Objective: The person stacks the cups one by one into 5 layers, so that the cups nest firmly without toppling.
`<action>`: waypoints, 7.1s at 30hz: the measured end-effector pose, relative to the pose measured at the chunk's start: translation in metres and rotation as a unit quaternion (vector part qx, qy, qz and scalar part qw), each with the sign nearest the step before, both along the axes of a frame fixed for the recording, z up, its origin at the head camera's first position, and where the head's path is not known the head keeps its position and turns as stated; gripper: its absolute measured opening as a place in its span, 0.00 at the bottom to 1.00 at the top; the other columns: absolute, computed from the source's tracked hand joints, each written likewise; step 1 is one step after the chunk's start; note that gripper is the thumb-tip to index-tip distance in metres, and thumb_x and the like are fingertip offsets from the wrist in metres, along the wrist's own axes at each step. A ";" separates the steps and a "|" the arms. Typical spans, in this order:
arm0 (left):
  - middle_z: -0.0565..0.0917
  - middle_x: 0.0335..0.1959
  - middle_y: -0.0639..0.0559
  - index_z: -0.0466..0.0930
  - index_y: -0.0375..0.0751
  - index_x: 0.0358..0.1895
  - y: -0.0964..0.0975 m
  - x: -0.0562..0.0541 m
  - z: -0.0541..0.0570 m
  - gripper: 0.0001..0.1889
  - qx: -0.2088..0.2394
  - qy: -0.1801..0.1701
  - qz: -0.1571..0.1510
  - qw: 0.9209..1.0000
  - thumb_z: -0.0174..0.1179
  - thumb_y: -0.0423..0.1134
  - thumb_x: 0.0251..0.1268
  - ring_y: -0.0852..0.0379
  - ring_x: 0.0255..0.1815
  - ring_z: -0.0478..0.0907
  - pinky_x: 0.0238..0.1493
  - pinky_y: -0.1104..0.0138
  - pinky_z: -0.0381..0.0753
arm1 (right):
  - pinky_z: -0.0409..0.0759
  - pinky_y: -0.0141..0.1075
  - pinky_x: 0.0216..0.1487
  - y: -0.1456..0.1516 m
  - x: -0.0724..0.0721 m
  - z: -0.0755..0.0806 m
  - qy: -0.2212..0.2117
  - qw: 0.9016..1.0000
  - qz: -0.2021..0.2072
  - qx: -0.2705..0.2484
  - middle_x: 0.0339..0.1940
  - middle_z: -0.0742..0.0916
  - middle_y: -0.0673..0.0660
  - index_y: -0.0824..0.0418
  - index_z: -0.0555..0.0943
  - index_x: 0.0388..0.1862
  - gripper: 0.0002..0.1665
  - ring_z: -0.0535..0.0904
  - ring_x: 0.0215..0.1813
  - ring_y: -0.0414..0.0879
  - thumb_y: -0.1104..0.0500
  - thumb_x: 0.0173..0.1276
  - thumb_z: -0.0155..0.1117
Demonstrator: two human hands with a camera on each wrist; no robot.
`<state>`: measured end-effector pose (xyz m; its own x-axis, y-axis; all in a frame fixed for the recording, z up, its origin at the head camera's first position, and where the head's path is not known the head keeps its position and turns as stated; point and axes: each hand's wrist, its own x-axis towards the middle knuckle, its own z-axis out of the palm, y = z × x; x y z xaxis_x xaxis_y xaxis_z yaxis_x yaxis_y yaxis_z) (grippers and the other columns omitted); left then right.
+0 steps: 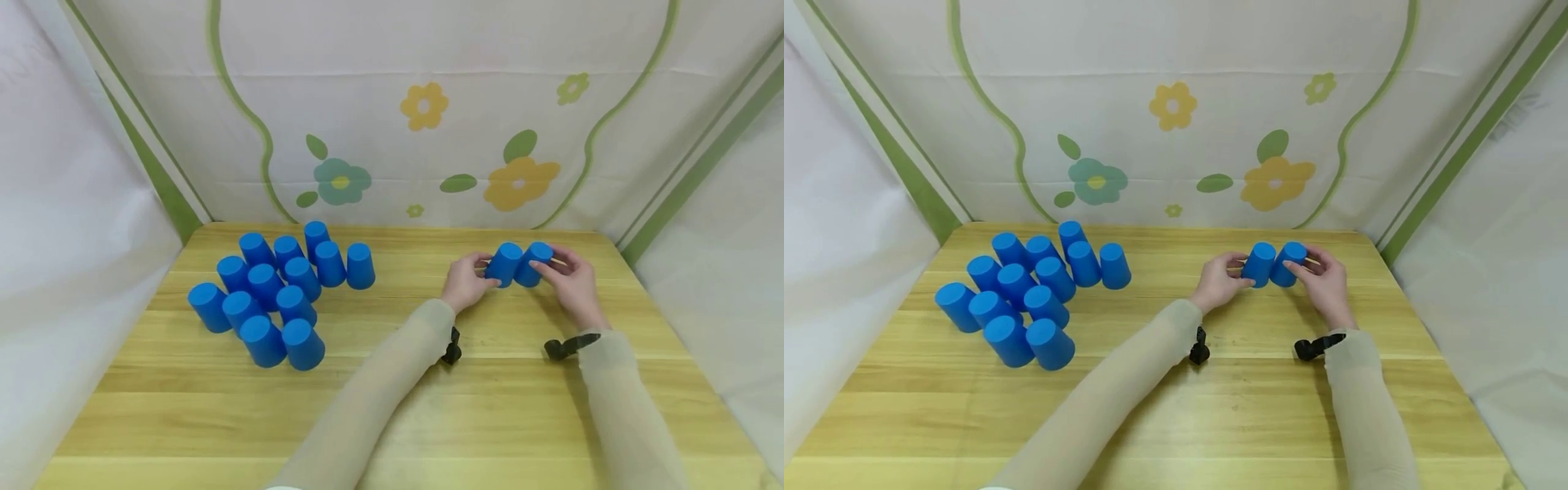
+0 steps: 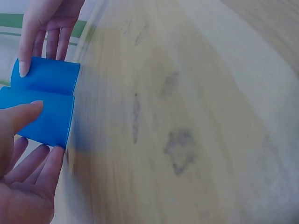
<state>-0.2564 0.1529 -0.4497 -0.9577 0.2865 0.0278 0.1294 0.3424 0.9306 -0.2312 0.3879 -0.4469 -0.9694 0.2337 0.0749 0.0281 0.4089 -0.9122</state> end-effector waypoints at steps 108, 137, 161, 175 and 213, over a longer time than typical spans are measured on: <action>0.83 0.59 0.53 0.79 0.44 0.64 -0.297 0.123 0.049 0.29 -0.087 0.071 0.043 0.993 0.75 0.46 0.60 0.52 0.61 0.79 0.61 0.53 0.79 | 0.68 0.46 0.72 -0.283 -0.015 0.009 0.080 0.951 0.296 -0.029 0.70 0.78 0.48 0.54 0.75 0.73 0.40 0.71 0.71 0.46 0.46 0.65 0.77; 0.85 0.55 0.54 0.84 0.47 0.58 -0.300 0.121 0.044 0.26 -0.106 0.063 0.035 0.992 0.77 0.51 0.57 0.51 0.56 0.83 0.57 0.52 0.81 | 0.76 0.49 0.65 -0.307 -0.049 0.011 0.083 0.967 0.243 -0.010 0.56 0.84 0.52 0.62 0.80 0.65 0.30 0.80 0.55 0.48 0.55 0.66 0.77; 0.86 0.53 0.55 0.85 0.48 0.56 -0.302 0.120 0.044 0.26 -0.103 0.059 0.034 0.992 0.78 0.52 0.55 0.51 0.54 0.83 0.57 0.51 0.81 | 0.73 0.37 0.66 -0.223 -0.044 0.045 0.121 0.962 0.242 0.044 0.61 0.81 0.57 0.61 0.78 0.64 0.30 0.78 0.62 0.52 0.60 0.65 0.77; 0.86 0.52 0.55 0.85 0.48 0.56 -0.302 0.120 0.045 0.26 -0.100 0.058 0.030 0.993 0.78 0.52 0.55 0.51 0.53 0.84 0.56 0.50 0.82 | 0.74 0.43 0.66 -0.162 -0.035 0.075 0.108 0.968 0.205 0.095 0.62 0.80 0.55 0.57 0.77 0.69 0.34 0.77 0.64 0.52 0.53 0.66 0.76; 0.85 0.53 0.53 0.83 0.45 0.56 -0.300 0.119 0.039 0.27 -0.100 0.083 0.021 0.991 0.79 0.48 0.54 0.50 0.53 0.84 0.56 0.51 0.82 | 0.74 0.55 0.62 -0.094 -0.030 0.055 0.042 0.954 0.162 0.247 0.62 0.84 0.61 0.61 0.84 0.62 0.35 0.76 0.64 0.59 0.43 0.62 0.78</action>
<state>-0.1374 -0.1467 -0.4105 -0.9560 0.2618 0.1322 0.2563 0.5265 0.8106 -0.2616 0.2936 -0.3920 -0.9706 -0.1617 0.1782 -0.2373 0.7649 -0.5988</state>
